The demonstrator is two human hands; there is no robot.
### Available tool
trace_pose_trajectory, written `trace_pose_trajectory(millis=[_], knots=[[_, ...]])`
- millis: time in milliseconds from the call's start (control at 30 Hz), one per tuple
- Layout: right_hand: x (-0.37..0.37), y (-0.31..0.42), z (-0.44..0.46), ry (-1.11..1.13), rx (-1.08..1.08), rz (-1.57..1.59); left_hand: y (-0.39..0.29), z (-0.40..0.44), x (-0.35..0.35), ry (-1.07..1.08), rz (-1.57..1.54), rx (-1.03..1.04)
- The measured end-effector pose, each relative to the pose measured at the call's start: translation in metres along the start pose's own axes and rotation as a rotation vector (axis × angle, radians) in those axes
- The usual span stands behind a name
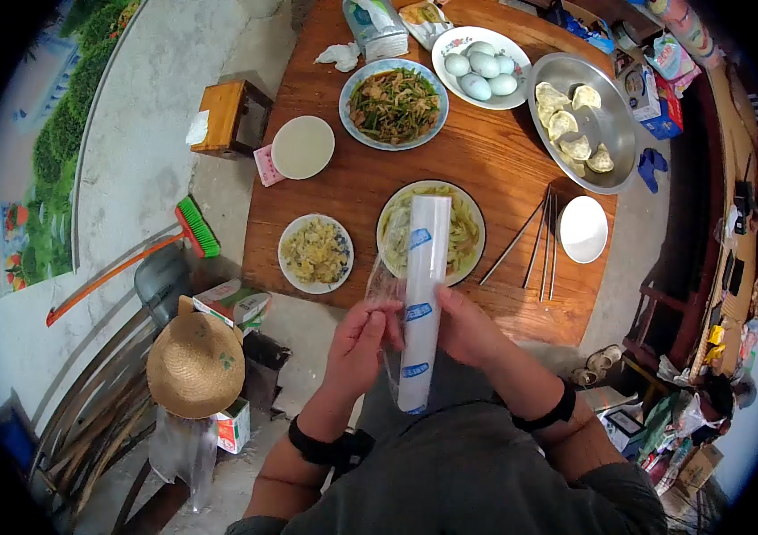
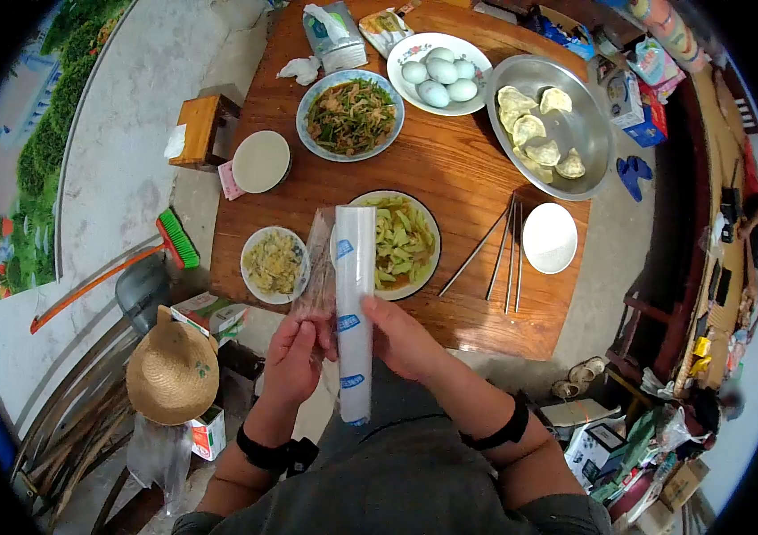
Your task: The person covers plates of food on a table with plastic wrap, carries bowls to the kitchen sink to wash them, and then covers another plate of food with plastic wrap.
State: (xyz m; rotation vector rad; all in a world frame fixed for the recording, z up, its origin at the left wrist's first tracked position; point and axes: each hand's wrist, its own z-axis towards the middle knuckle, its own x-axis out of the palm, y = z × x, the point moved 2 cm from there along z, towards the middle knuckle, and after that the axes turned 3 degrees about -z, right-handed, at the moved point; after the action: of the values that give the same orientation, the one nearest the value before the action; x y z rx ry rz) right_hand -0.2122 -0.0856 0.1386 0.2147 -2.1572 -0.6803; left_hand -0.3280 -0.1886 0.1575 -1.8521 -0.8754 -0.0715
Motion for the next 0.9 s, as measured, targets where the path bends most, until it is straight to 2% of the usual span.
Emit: trace_pose_trajectory(millis=[33,100,167,200,267,300,367,400,467,500,600,700,767,833,900], knots=[[0.006,-0.003,-0.001,0.165,0.134,0.166,-0.004,0.001,0.002,-0.075,0.012,0.015],[0.003,-0.006,-0.001,0.106,0.118,0.132,-0.010,0.002,0.003,-0.151,0.027,0.024],[0.006,-0.003,-0.004,-0.011,0.022,-0.167,-0.014,0.003,0.000,-0.313,0.263,0.041],[0.005,-0.003,-0.004,-0.012,0.021,-0.167,-0.012,0.003,0.001,-0.311,0.263,0.040],[0.001,-0.002,-0.005,-0.160,-0.015,-0.254,-0.007,0.003,0.003,-0.317,0.349,0.142],[-0.005,-0.004,-0.005,-0.160,-0.014,-0.256,-0.007,0.004,0.003,-0.317,0.347,0.143],[-0.015,-0.012,-0.005,-0.023,0.095,-0.179,-0.007,0.007,0.002,-0.400,0.285,0.138],[-0.011,-0.010,-0.006,-0.021,0.095,-0.180,-0.009,0.008,0.002,-0.401,0.284,0.139],[0.005,-0.002,-0.008,0.148,0.016,0.081,-0.015,0.011,0.002,-0.372,0.225,0.178],[0.002,-0.001,-0.008,0.149,0.016,0.081,-0.019,0.012,0.003,-0.372,0.225,0.179],[-0.013,0.008,-0.005,-0.138,0.061,-0.158,-0.024,0.015,-0.002,-0.492,0.074,0.083],[-0.020,0.019,-0.001,-0.088,0.062,-0.151,-0.026,0.028,-0.008,-0.478,0.150,0.139],[-0.017,0.031,0.004,-0.076,0.088,-0.065,-0.022,0.042,-0.011,-0.473,-0.001,0.120],[-0.020,0.044,0.012,-0.074,0.041,-0.010,-0.022,0.055,-0.018,-0.488,0.028,0.131],[-0.040,0.046,0.019,-0.143,0.034,-0.084,-0.016,0.067,-0.028,-0.504,0.063,0.142]])
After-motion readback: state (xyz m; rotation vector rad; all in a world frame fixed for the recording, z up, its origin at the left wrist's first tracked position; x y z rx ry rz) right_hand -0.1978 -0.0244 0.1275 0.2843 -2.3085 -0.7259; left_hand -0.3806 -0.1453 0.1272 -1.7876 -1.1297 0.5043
